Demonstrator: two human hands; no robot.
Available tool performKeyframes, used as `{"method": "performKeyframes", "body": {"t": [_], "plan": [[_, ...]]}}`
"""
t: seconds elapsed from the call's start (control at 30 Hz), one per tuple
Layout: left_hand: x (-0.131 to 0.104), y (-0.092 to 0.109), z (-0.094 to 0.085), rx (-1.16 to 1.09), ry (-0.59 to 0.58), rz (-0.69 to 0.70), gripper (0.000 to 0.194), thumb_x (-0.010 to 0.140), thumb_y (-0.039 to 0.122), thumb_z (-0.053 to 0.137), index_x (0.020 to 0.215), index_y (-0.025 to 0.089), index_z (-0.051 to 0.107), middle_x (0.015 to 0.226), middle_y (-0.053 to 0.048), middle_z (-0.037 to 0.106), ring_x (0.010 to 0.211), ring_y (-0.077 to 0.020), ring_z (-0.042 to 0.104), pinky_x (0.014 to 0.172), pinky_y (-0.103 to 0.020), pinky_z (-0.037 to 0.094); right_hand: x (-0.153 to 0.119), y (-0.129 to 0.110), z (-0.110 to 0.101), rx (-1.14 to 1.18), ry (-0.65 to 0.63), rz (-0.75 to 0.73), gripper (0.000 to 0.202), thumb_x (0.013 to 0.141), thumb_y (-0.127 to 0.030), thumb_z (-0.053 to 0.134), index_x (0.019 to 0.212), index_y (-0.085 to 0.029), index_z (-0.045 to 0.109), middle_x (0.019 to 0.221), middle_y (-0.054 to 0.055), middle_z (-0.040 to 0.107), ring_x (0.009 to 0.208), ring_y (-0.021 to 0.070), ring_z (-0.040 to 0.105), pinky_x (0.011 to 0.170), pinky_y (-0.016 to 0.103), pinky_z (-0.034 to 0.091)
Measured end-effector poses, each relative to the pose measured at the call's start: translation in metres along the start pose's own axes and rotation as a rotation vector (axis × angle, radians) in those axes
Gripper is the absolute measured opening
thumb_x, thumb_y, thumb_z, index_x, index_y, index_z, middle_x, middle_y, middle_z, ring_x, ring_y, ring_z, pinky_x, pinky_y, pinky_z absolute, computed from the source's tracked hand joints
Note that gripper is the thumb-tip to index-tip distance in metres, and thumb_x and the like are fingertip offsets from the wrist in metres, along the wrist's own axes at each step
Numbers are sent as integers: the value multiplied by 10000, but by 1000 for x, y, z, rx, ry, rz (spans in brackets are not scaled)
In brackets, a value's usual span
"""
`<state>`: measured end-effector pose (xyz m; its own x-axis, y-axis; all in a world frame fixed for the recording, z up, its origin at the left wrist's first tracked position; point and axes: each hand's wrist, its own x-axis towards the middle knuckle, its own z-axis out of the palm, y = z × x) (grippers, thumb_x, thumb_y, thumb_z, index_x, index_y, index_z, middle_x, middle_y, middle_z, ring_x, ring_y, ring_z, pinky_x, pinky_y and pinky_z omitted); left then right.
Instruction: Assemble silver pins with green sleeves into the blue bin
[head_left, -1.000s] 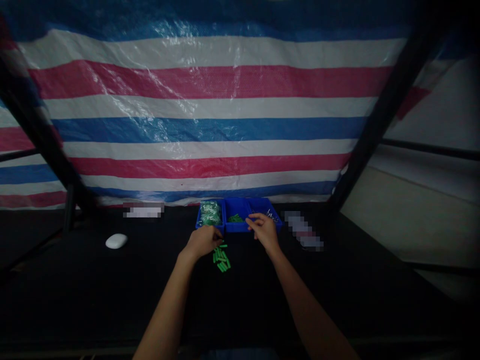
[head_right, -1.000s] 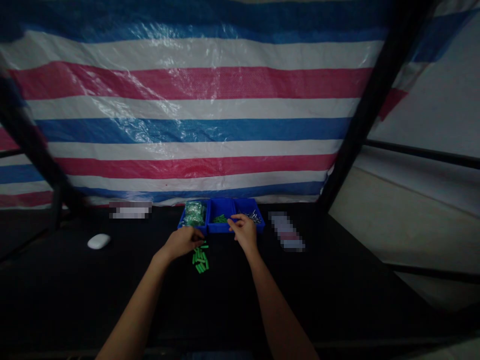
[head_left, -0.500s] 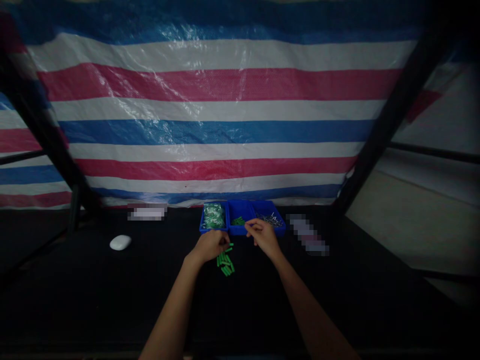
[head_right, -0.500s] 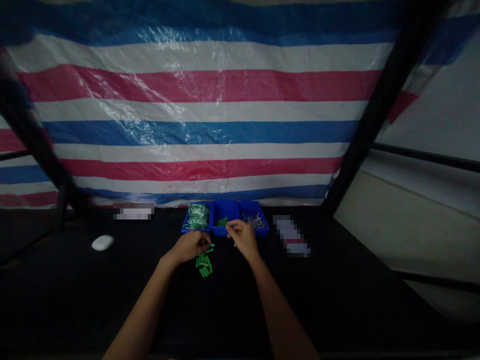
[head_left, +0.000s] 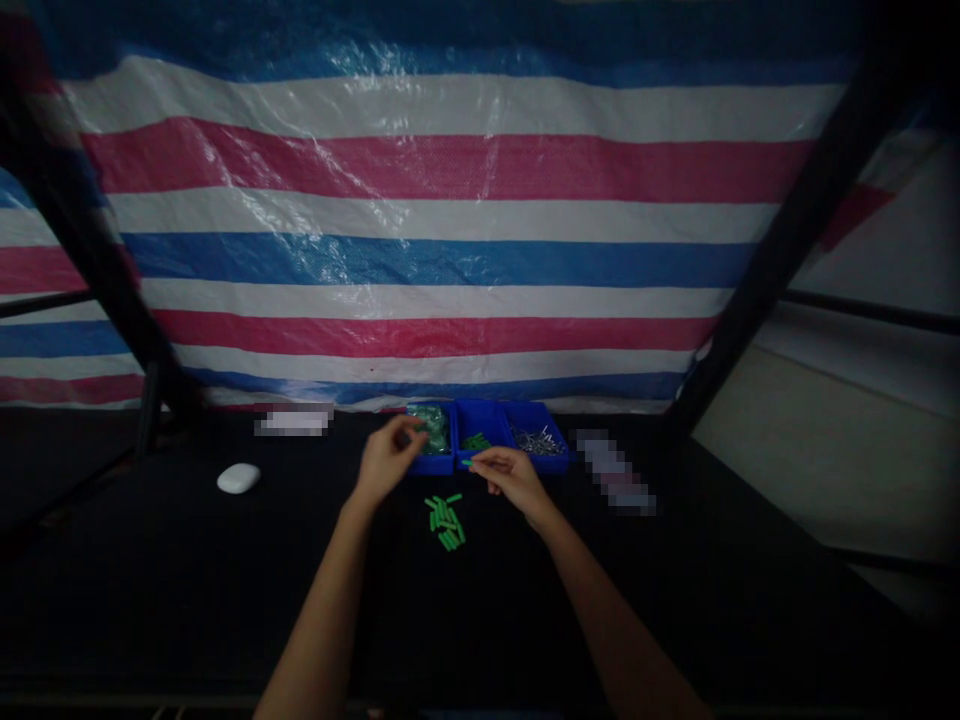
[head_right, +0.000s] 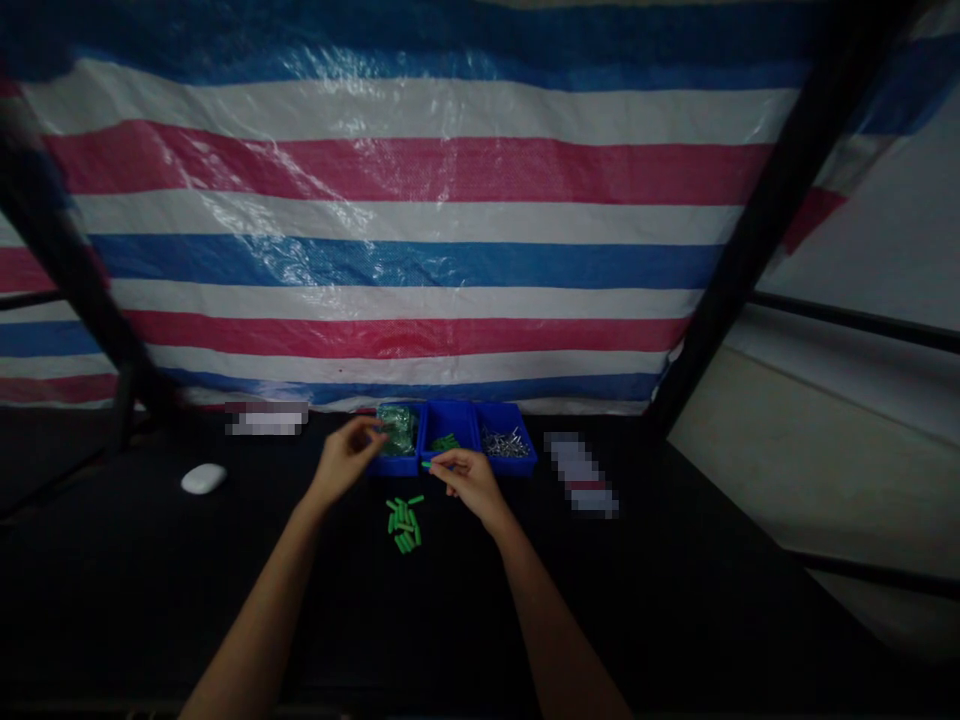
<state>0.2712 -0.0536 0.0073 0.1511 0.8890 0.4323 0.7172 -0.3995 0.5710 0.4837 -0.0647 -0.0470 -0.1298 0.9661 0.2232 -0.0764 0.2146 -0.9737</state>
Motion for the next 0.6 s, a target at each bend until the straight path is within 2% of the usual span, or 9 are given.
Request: {"method": "performKeyframes", "body": {"t": [0.07,0.1,0.2,0.27,0.37,0.6], "plan": [[4,-37,-20,175,287,-242,418,813,424,348,1115,167,479,864,-67,605,721,-162,550,634,-255,395,1,-3,-2,19,54,-1,239,598,-355,682,728,-163,628,579,-3,616,362,60,439,347,186,305],[4,-57,-30,289,334,-345,440,810,433,339,1149,175,451,913,-83,601,780,-195,552,663,-287,398,2,-4,-3,29,75,-2,240,595,-354,683,728,-162,626,591,1,620,360,59,437,345,187,300],[2,-113,-49,604,183,-439,581,756,487,396,1227,147,382,1058,-157,548,958,-302,494,753,-389,379,4,-6,-3,54,105,-6,249,591,-358,680,734,-162,622,656,22,644,360,56,435,345,191,294],[-1,-137,-53,744,102,-466,646,745,540,368,1249,136,365,1110,-193,506,1018,-348,445,785,-447,351,5,-7,-2,62,108,-5,257,587,-365,680,733,-162,621,666,27,649,356,57,434,344,195,291],[0,-152,-52,809,51,-459,667,758,584,284,1278,170,341,1141,-194,476,1040,-354,420,798,-469,333,4,-8,-1,71,99,-1,258,592,-373,675,731,-163,620,665,30,653,355,57,432,345,197,294],[3,-153,-51,839,-6,-472,649,768,606,214,1265,224,384,1152,-189,459,1038,-351,415,800,-465,319,3,-7,-3,78,84,-7,255,619,-382,656,752,-168,619,673,27,654,366,57,435,355,197,302]]}}
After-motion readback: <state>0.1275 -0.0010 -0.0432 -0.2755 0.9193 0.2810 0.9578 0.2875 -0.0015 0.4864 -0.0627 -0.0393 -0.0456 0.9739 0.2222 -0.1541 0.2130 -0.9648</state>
